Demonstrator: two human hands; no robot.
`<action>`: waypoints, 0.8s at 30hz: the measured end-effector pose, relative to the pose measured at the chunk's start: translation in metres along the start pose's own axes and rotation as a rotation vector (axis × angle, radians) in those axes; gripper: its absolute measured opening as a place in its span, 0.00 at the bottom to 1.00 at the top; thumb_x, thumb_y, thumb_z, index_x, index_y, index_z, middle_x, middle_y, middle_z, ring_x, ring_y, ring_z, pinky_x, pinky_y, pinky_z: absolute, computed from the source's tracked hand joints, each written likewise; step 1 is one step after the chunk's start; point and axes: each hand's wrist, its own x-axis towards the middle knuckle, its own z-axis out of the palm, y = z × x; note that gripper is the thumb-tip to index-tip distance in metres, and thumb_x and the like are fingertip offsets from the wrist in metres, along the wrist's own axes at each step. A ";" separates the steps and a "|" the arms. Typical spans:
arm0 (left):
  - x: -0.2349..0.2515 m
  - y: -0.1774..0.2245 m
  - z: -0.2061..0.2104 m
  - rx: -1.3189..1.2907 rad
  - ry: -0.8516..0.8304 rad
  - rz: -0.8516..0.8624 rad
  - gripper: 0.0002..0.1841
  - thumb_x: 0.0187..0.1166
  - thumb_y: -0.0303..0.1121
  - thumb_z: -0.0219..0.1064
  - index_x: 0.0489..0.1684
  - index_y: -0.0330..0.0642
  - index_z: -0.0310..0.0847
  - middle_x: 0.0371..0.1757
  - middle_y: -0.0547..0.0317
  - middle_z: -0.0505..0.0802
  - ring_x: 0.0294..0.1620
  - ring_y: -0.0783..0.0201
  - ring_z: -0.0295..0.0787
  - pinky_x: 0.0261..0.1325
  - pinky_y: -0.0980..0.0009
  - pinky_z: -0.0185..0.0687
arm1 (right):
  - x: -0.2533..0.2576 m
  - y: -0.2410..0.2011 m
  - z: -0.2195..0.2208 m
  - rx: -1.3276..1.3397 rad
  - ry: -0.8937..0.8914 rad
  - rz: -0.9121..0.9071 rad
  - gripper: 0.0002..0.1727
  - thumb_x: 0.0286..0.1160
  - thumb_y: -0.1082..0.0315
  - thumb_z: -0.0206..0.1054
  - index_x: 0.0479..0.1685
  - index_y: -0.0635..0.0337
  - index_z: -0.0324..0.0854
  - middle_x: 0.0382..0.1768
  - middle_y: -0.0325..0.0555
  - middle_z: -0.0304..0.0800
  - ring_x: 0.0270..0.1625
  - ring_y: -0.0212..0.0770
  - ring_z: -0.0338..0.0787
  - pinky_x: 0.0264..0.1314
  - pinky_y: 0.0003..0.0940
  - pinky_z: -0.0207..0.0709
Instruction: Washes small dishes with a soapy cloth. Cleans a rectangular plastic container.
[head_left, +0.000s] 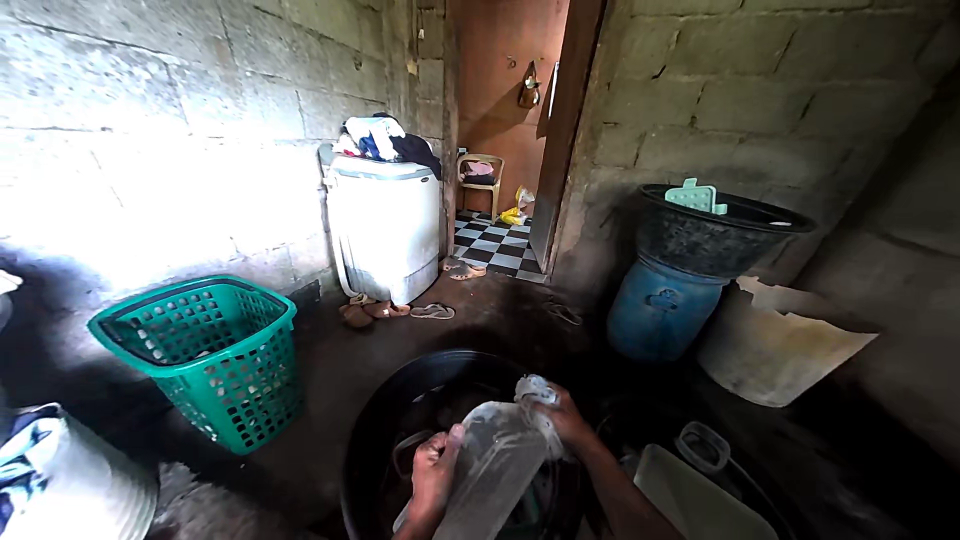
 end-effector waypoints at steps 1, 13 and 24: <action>0.000 -0.001 -0.001 0.000 0.000 -0.010 0.22 0.81 0.35 0.62 0.10 0.41 0.74 0.16 0.69 0.77 0.22 0.75 0.74 0.34 0.69 0.74 | 0.003 0.001 -0.001 -0.069 0.006 0.058 0.24 0.74 0.78 0.71 0.69 0.78 0.75 0.62 0.63 0.87 0.63 0.40 0.87 0.71 0.33 0.77; 0.004 0.004 -0.002 0.015 0.019 -0.006 0.22 0.81 0.37 0.62 0.08 0.45 0.72 0.15 0.71 0.76 0.20 0.75 0.73 0.31 0.70 0.74 | -0.008 -0.029 0.028 -0.052 -0.007 -0.108 0.24 0.73 0.78 0.71 0.68 0.79 0.76 0.60 0.62 0.88 0.63 0.37 0.87 0.72 0.29 0.78; 0.006 -0.011 -0.004 -0.228 0.092 0.124 0.18 0.81 0.34 0.53 0.15 0.44 0.76 0.18 0.78 0.81 0.24 0.87 0.80 0.35 0.83 0.80 | 0.002 0.010 -0.013 0.541 0.155 0.070 0.09 0.83 0.77 0.54 0.50 0.64 0.81 0.34 0.38 0.91 0.36 0.25 0.90 0.42 0.23 0.87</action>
